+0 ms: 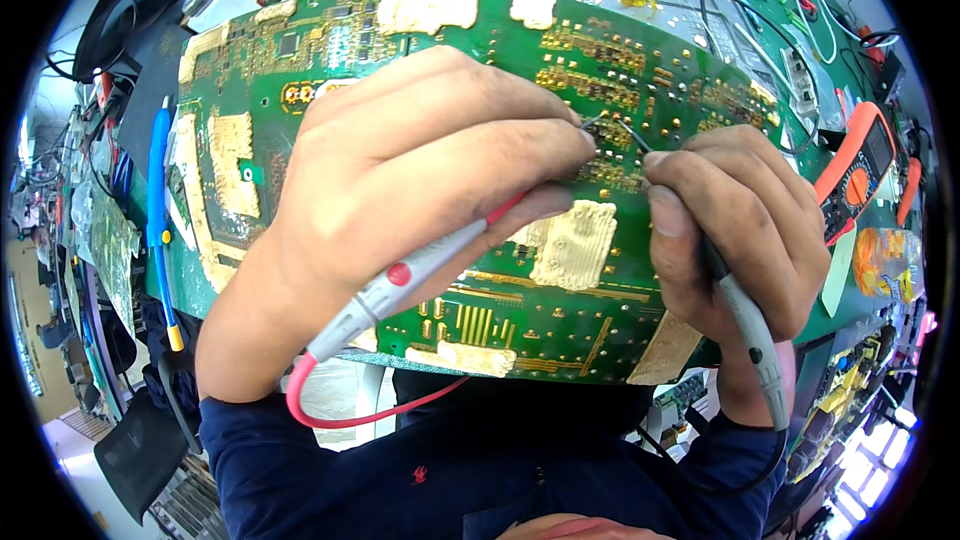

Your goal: The person uses two multimeter probes to test various points on the back of a large green circuit board.

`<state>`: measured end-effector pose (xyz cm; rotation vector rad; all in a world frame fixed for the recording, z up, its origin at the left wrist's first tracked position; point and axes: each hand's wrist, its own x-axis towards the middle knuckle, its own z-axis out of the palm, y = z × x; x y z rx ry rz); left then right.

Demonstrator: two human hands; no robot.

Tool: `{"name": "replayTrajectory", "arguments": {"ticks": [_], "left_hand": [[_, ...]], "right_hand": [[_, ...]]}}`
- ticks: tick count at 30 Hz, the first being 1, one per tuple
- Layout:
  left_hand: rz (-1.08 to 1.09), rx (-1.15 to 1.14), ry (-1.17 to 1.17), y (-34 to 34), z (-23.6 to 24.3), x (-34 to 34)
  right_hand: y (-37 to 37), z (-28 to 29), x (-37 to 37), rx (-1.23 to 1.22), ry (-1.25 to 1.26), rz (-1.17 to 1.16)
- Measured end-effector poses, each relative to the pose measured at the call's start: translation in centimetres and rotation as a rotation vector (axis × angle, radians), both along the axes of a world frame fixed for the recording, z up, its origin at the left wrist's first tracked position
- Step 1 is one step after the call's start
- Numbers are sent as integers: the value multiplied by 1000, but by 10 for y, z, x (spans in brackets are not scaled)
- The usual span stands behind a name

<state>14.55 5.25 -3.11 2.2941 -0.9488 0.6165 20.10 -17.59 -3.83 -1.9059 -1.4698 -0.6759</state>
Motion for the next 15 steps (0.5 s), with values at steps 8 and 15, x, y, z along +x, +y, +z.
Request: {"name": "replayTrajectory", "arguments": {"ticks": [8, 15], "left_hand": [[99, 3, 104, -17, 14, 1], [130, 21, 140, -24, 16, 4]], "right_hand": [[1, -9, 7, 100, -42, -42], [0, -16, 11, 189, 17, -41]]}}
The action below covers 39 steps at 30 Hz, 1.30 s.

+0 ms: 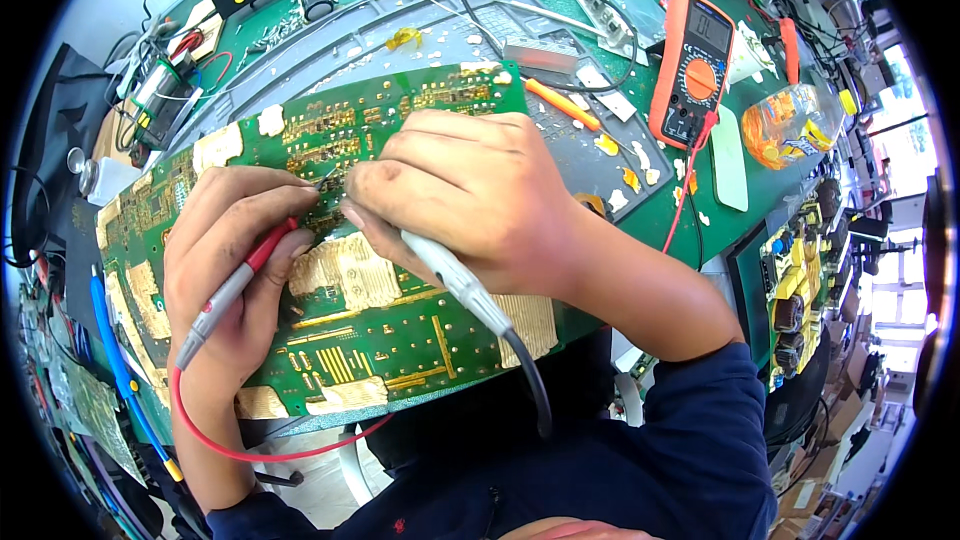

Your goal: The person uses two multimeter probes to test various points on the back of a large green circuit board.

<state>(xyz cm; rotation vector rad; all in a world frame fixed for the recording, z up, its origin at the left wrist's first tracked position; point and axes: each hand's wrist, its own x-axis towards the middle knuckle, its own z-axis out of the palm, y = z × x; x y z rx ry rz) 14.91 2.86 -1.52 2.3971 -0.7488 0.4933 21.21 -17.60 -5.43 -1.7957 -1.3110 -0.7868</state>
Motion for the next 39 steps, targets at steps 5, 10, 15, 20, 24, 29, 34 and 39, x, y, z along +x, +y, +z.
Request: {"name": "replayTrajectory", "arguments": {"ticks": [5, 10, 15, 20, 24, 29, 34, 39], "left_hand": [[34, 51, 27, 0, 3, 1], [14, -20, 143, 2, 5, 9], [-32, -24, 258, 2, 10, 23], [-37, -6, 366, -3, 17, 30], [-19, 45, 418, -4, 24, 34], [-39, 62, 513, -6, 29, 44], [-24, 26, 569, -6, 27, 50], [-5, 23, 628, -8, 29, 55]], "right_hand": [[3, -7, 3, 39, 77, -21], [3, -3, 10, 74, 325, -25], [-2, 0, 15, -10, 542, -42], [-3, -1, 21, 26, 743, -52], [-5, -3, 22, 23, 810, -36], [-6, -3, 23, 35, 856, -40], [-5, -6, 25, -14, 838, -35], [-4, -6, 26, -54, 694, -87]]}}
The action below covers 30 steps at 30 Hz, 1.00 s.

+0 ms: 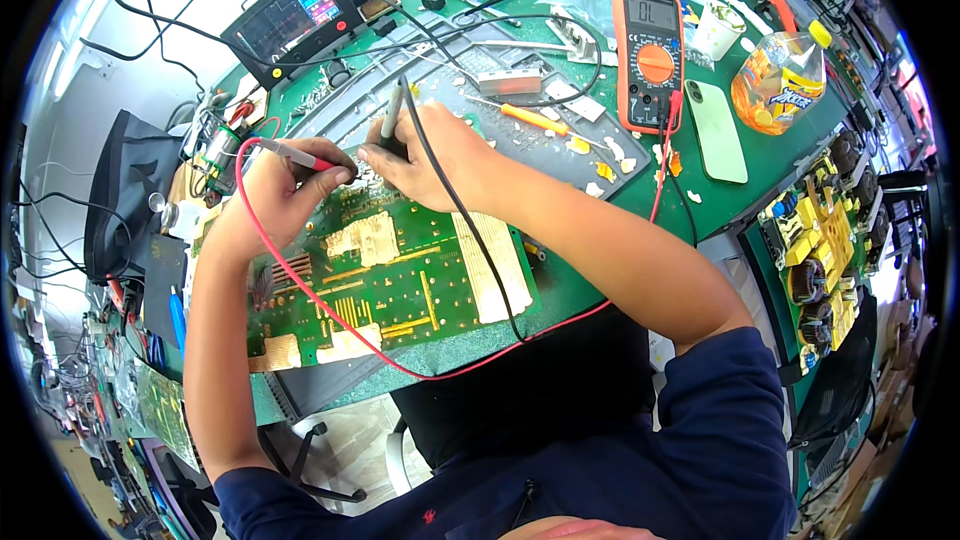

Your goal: The person uses two multimeter probes to test various points on the back of a large green circuit board.

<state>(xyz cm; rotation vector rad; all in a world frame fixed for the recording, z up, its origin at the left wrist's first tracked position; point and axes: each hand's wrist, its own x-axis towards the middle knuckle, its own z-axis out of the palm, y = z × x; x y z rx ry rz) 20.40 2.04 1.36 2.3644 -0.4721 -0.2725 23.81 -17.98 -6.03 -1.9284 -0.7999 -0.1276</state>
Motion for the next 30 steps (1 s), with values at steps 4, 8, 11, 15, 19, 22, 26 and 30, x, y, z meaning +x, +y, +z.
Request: {"name": "replayTrajectory", "arguments": {"ticks": [4, 8, 11, 15, 19, 22, 26, 30], "left_hand": [[10, -2, -3, -2, -1, 3], [12, 36, 19, -1, 1, 7], [41, 22, 42, -1, 2, 6], [14, -35, -4, 2, -6, 6], [21, -35, -35, -5, -2, -1], [-4, -44, -74, 0, -6, -2], [-17, 53, -134, -2, -5, -4], [-30, 154, -144, 8, -2, -9]], "right_hand": [[1, 0, 4, 4, 49, 24], [2, -2, 4, 31, 28, 22], [3, -3, 1, 55, 5, 24], [2, -1, 1, 40, 36, 27], [0, -2, 1, 42, 93, 12], [0, -2, 1, 66, 89, 23], [2, -6, 4, 73, 70, 29], [9, -3, 2, 93, 104, 49]]}}
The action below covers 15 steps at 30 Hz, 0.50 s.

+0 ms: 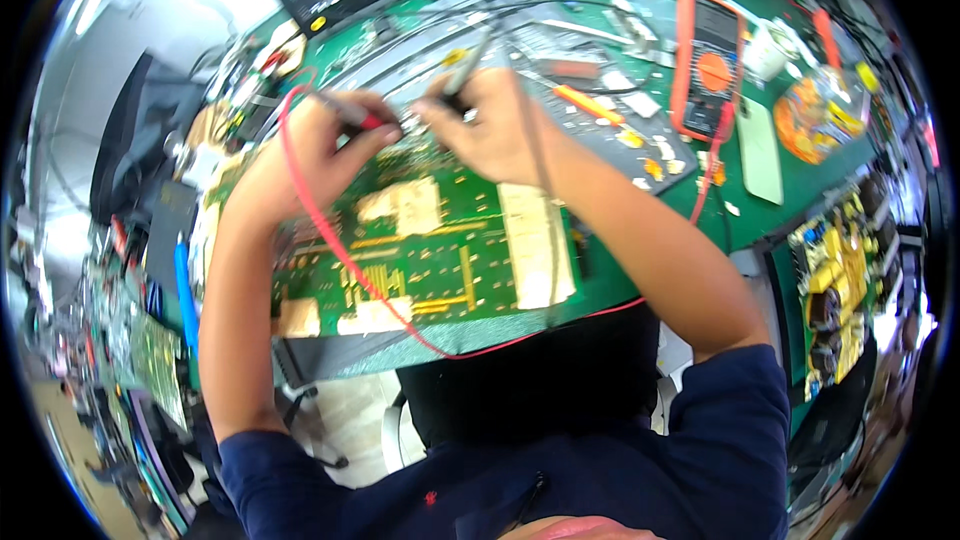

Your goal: The person uses two multimeter probes to test various points on the back of a large green circuit board.

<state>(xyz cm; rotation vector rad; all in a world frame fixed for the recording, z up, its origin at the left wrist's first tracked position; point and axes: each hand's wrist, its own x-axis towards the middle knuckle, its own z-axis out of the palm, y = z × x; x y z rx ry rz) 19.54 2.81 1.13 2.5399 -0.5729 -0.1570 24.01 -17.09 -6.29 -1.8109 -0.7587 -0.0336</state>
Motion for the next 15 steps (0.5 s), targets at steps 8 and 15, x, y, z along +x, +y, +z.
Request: {"name": "replayTrajectory", "arguments": {"ticks": [8, 15], "left_hand": [[43, -90, -1, 0, -9, 1], [11, -263, -124, 13, -6, -17]], "right_hand": [[-3, 4, -3, 63, 103, 1], [-2, 13, -10, 95, 126, 5]]}}
